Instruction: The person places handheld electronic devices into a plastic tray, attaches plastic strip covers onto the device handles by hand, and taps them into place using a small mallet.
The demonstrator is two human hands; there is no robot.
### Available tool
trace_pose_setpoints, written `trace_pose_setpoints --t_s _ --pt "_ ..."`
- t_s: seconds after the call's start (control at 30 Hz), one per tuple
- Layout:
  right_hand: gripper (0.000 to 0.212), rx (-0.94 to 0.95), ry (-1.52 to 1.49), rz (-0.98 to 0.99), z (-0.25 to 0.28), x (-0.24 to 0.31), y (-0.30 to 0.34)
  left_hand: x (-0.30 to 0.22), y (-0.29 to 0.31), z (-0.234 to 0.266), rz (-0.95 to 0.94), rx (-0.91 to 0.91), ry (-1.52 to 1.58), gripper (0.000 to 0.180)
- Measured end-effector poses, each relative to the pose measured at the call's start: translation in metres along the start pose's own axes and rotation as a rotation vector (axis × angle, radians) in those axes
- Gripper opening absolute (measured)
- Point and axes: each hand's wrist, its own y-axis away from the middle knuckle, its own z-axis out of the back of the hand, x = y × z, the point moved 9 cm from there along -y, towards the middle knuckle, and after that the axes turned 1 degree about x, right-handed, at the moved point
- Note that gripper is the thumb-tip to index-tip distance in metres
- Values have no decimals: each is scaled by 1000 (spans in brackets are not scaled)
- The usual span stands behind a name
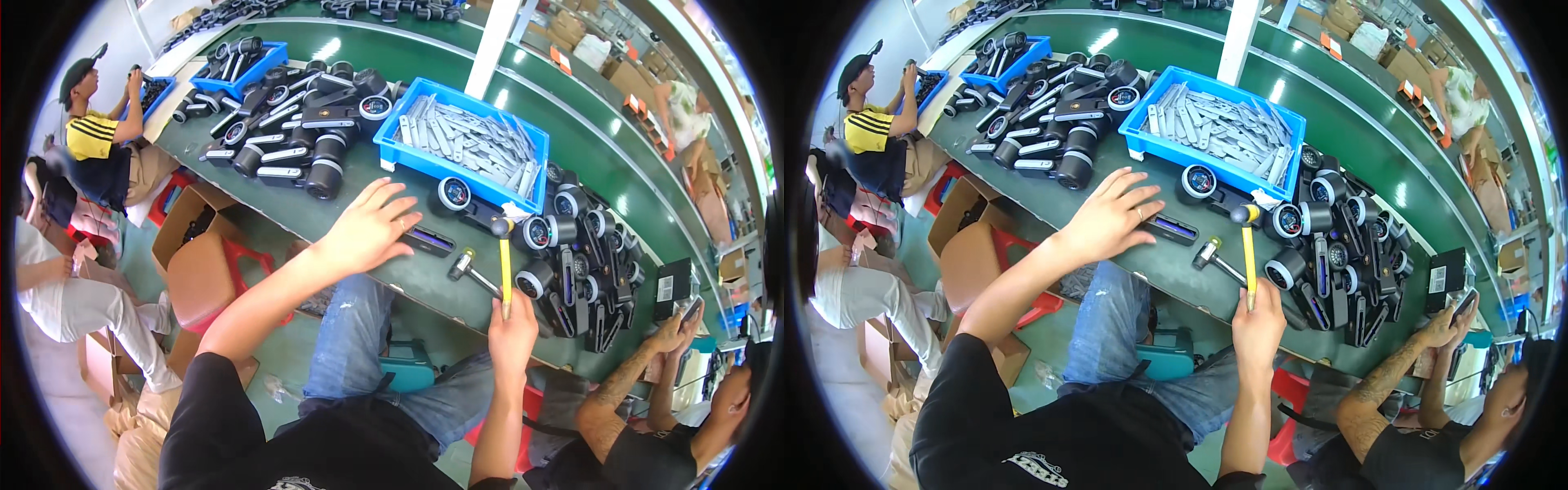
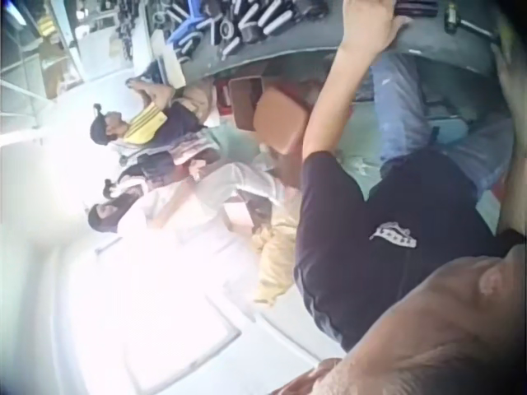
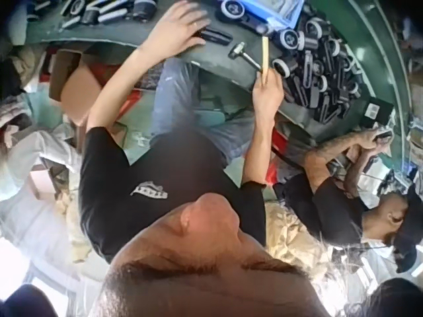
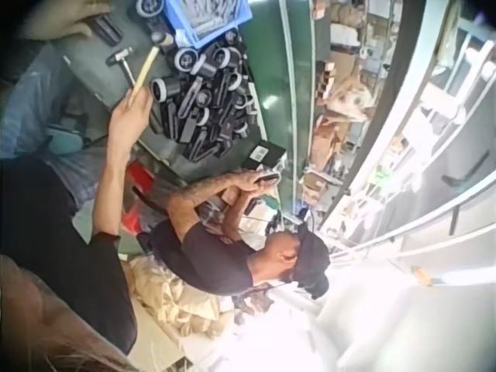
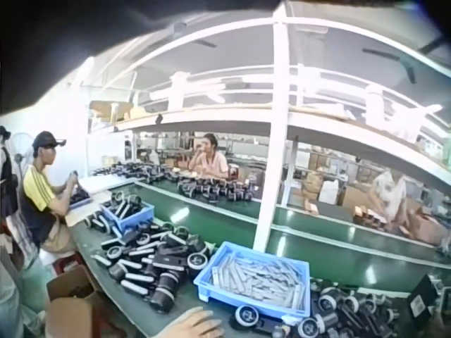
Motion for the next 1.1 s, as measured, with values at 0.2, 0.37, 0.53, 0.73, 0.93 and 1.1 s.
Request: trace_pose_setpoints --t_s 0.2,0.37,0.53,0.73,0.93,1.1 --pt "15 -77 7 -74 2 -14 13 -82 -14 2 -48 -113 220 60" --pt "14 -114 -121 -134 26 10 27 -105 -21 -21 35 -48 536 56" --pt "22 -172 -275 7 38 38 19 -72 -19 11 30 -144 482 26" --pt "25 -126 -492 64 44 32 17 43 30 76 380 -415 280 21" --pt "23 36 -679 -153 3 9 11 126 73 97 554 -363 224 18" --pt "23 75 -699 -187 -11 -9 5 138 81 129 526 -442 148 17"
